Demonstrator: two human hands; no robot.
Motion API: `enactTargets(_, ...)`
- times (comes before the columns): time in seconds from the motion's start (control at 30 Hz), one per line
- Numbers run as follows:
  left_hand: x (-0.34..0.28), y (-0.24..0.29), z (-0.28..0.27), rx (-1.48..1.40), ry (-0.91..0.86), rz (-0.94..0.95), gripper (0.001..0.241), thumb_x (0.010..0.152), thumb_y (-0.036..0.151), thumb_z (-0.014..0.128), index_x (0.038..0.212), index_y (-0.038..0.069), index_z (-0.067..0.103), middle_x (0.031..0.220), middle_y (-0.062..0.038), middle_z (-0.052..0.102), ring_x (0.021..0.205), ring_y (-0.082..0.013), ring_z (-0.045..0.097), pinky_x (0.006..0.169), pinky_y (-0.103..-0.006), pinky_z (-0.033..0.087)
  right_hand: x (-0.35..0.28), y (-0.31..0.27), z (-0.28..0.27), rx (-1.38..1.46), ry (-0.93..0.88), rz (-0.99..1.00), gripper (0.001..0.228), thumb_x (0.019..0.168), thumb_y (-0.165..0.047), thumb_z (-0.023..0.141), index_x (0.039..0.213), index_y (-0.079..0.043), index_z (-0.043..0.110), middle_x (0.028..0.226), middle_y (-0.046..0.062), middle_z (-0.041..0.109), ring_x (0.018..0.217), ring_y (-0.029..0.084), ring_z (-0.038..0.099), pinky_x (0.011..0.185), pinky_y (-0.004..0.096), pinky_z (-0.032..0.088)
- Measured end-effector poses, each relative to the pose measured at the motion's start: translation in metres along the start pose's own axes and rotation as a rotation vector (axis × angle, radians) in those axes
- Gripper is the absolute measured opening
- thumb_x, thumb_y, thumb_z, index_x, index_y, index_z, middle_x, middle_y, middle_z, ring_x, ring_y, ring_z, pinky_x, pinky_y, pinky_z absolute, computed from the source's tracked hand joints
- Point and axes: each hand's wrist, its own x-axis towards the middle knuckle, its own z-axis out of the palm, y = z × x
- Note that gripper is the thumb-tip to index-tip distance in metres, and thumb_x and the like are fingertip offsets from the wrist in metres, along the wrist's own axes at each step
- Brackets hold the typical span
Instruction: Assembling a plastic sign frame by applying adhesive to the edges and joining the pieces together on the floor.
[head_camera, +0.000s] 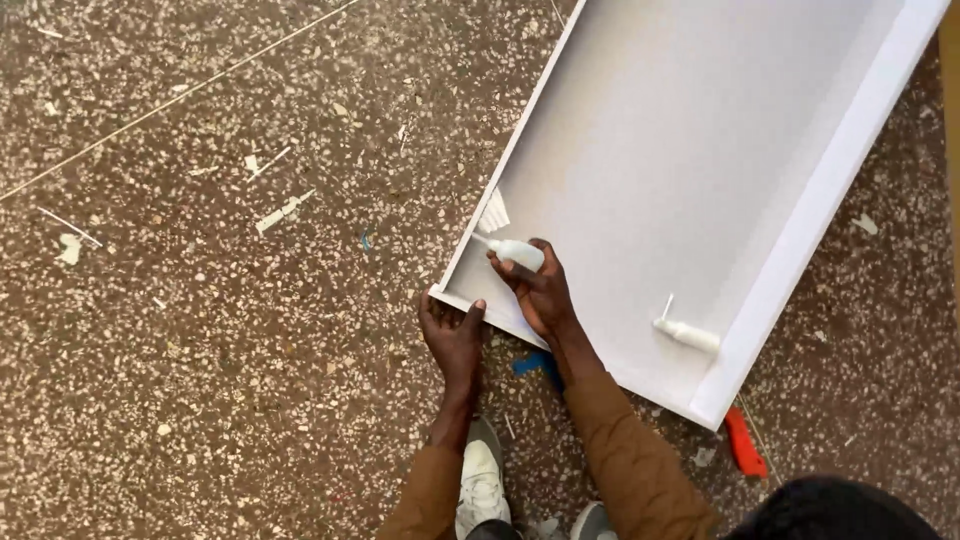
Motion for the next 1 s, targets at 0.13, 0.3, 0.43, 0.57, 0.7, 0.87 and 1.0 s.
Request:
enactTargets(0.13, 0.002, 0.001, 0.0, -0.061, 0.071, -0.047, 0.115, 0.085, -0.001, 0.097, 0.176, 0.0, 0.028, 0.168, -0.031, 0.042, 0.155, -0.0447, 0.053, 0.115, -0.0577, 0.062, 0.006, 0.005, -0.031, -0.089, 0.055, 0.006, 0.059, 0.083, 0.006, 0.095, 0.128, -0.01, 0.061, 0.117, 0.018, 0.082, 0.115, 0.032, 0.081, 0.107, 0.046, 0.068)
enactTargets(0.3, -0.006, 0.006, 0.006, -0.029, 0.104, -0.055, 0.108, 0.086, 0.001, 0.096, 0.174, -0.002, 0.035, 0.164, -0.028, 0.049, 0.151, -0.0401, 0.058, 0.11, -0.0548, 0.065, 0.023, -0.023, -0.056, -0.612, 0.053, -0.175, 0.057, 0.085, -0.019, 0.105, 0.135, -0.009, 0.08, 0.126, 0.01, 0.081, 0.119, 0.019, 0.072, 0.11, 0.044, 0.059)
enactTargets(0.43, -0.013, 0.008, 0.008, -0.018, 0.122, -0.017, 0.108, 0.084, 0.003, 0.098, 0.172, -0.006, 0.037, 0.16, -0.03, 0.051, 0.151, -0.0405, 0.057, 0.112, -0.0546, 0.064, 0.036, -0.038, -0.067, -0.894, 0.071, -0.337, 0.044, 0.093, -0.019, 0.098, 0.125, -0.013, 0.07, 0.132, 0.01, 0.08, 0.136, 0.029, 0.069, 0.123, 0.051, 0.046)
enactTargets(0.57, -0.013, 0.006, 0.009, -0.018, 0.108, 0.01, 0.106, 0.084, 0.005, 0.098, 0.17, -0.009, 0.039, 0.156, -0.03, 0.053, 0.15, -0.0396, 0.057, 0.113, -0.0547, 0.062, 0.028, -0.043, -0.06, -0.923, 0.176, -0.488, 0.061, 0.097, -0.002, 0.087, 0.144, -0.008, 0.049, 0.157, 0.018, 0.06, 0.153, 0.043, 0.054, 0.128, 0.054, 0.049)
enactTargets(0.7, -0.01, -0.001, 0.008, -0.051, 0.134, 0.022, 0.102, 0.084, 0.005, 0.098, 0.168, -0.009, 0.043, 0.153, -0.028, 0.057, 0.147, -0.0373, 0.059, 0.11, -0.0534, 0.063, 0.007, -0.003, -0.068, -1.003, 0.482, -0.64, 0.057, 0.089, 0.01, 0.077, 0.133, -0.009, 0.047, 0.132, 0.01, 0.046, 0.131, 0.035, 0.058, 0.11, 0.045, 0.064)
enactTargets(0.87, -0.011, -0.006, 0.009, -0.084, 0.122, 0.061, 0.102, 0.083, 0.004, 0.099, 0.167, -0.009, 0.043, 0.15, -0.027, 0.062, 0.146, -0.0335, 0.061, 0.114, -0.0497, 0.061, -0.002, -0.004, 0.032, -1.538, -0.438, -1.06, 0.031, 0.095, -0.003, 0.085, 0.124, -0.011, 0.079, 0.124, 0.011, 0.076, 0.133, 0.036, 0.07, 0.123, 0.052, 0.052)
enactTargets(1.0, -0.021, 0.0, 0.01, -0.12, 0.126, 0.039, 0.103, 0.082, 0.003, 0.1, 0.168, -0.007, 0.044, 0.151, -0.025, 0.065, 0.146, -0.0315, 0.062, 0.116, -0.0469, 0.06, 0.067, 0.019, 0.028, -1.78, -0.742, -1.031, 0.074, 0.068, -0.01, 0.102, 0.137, -0.014, 0.077, 0.142, 0.014, 0.077, 0.154, 0.041, 0.058, 0.137, 0.06, 0.034)
